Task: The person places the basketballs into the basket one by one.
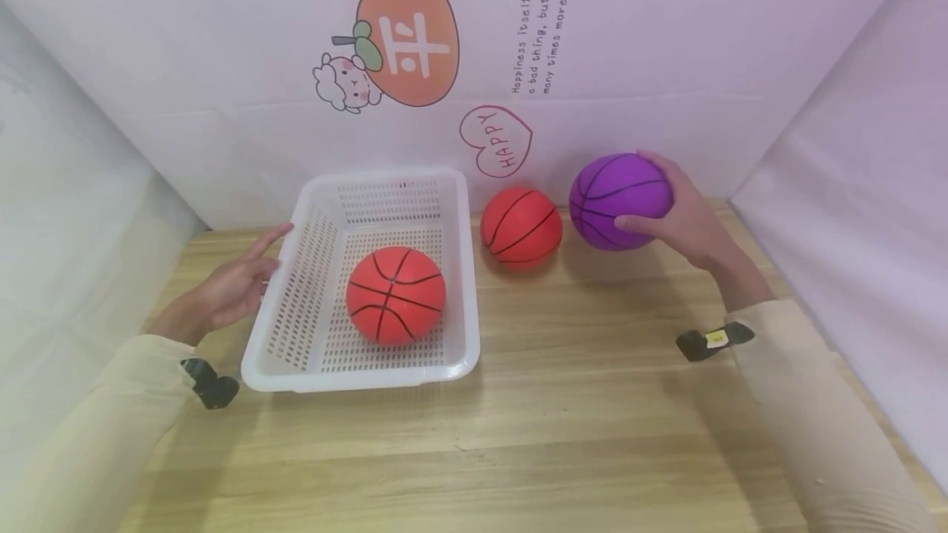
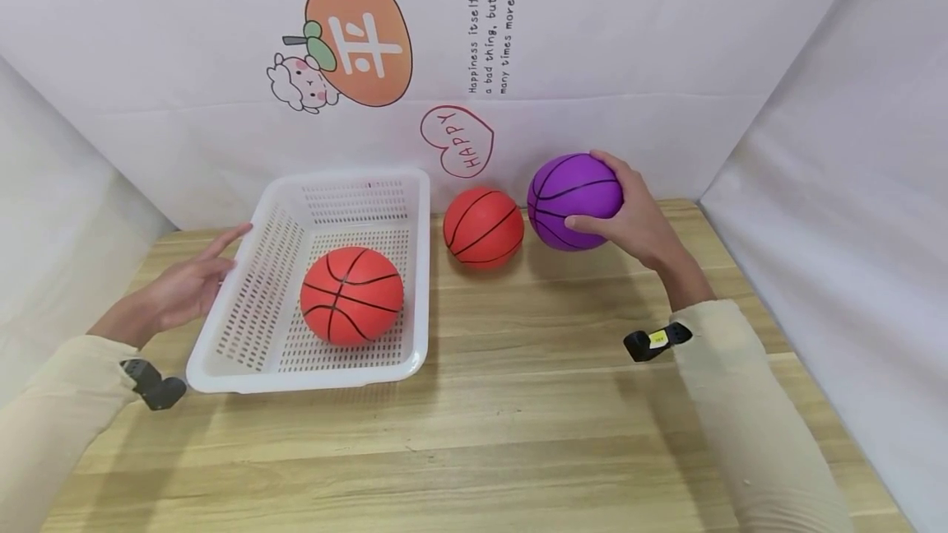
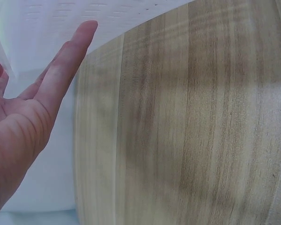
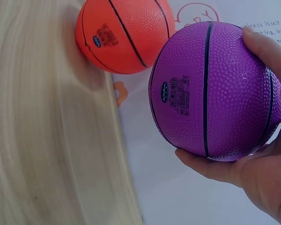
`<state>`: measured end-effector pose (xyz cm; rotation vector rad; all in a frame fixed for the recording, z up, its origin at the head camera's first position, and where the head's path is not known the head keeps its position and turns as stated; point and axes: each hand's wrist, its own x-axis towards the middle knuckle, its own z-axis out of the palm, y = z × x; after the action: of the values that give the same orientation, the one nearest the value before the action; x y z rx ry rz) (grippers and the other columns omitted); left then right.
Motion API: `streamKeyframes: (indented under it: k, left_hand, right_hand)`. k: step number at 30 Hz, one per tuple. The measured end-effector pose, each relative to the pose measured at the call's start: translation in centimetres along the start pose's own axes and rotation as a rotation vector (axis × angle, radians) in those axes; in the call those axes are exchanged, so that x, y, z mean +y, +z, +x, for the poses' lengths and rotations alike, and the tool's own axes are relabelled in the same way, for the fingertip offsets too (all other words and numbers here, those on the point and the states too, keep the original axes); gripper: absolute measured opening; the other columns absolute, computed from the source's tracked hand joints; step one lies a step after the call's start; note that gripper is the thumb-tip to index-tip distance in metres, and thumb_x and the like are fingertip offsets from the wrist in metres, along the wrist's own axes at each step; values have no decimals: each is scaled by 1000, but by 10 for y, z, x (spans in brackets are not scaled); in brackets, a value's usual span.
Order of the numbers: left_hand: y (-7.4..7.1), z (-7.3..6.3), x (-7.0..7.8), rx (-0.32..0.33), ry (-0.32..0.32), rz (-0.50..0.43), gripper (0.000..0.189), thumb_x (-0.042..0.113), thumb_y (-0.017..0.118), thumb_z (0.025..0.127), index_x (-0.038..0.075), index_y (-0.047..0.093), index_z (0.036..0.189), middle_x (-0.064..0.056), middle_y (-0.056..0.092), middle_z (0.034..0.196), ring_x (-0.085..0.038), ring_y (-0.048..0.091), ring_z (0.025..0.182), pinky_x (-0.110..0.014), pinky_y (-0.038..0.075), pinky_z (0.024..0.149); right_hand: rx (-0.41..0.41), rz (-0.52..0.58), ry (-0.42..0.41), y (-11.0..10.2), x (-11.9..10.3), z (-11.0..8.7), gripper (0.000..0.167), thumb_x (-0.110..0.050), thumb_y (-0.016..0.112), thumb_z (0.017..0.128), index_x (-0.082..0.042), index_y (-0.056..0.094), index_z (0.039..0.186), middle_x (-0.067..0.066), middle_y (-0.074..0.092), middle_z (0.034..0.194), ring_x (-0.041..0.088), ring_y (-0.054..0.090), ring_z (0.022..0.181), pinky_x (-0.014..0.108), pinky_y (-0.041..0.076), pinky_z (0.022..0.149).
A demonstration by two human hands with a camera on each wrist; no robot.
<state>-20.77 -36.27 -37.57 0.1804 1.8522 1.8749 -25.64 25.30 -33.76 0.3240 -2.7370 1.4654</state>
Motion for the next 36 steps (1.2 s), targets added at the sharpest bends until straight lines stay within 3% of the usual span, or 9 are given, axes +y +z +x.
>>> streamKeyframes:
  k: [15,25,36]
  left_hand:
    - [0,-1,0,2,2,-14,65,13,33,110,28,-4,162,3,55,133,-21,64,111,-45,56,85]
    - [-1,2,-2,13,-4,22,63,14,31,110,31,-2,162,-3,45,139,-20,63,114,-47,55,87]
    - [0,1,-1,16,-8,11,64,14,32,110,32,-1,162,-2,48,137,-21,63,114,-48,55,87]
  right_hand:
    - [16,-33,-52,7,-21,6,104,-23,86,79,-28,21,160,17,24,158,50,38,133,69,38,99]
    - [18,-25,-98,15,-37,11,104,-21,88,76,-29,25,159,15,27,157,46,40,132,66,38,100]
    - [8,-5,-109,25,-53,16,103,-24,88,76,-33,26,158,11,27,157,43,41,132,65,38,101]
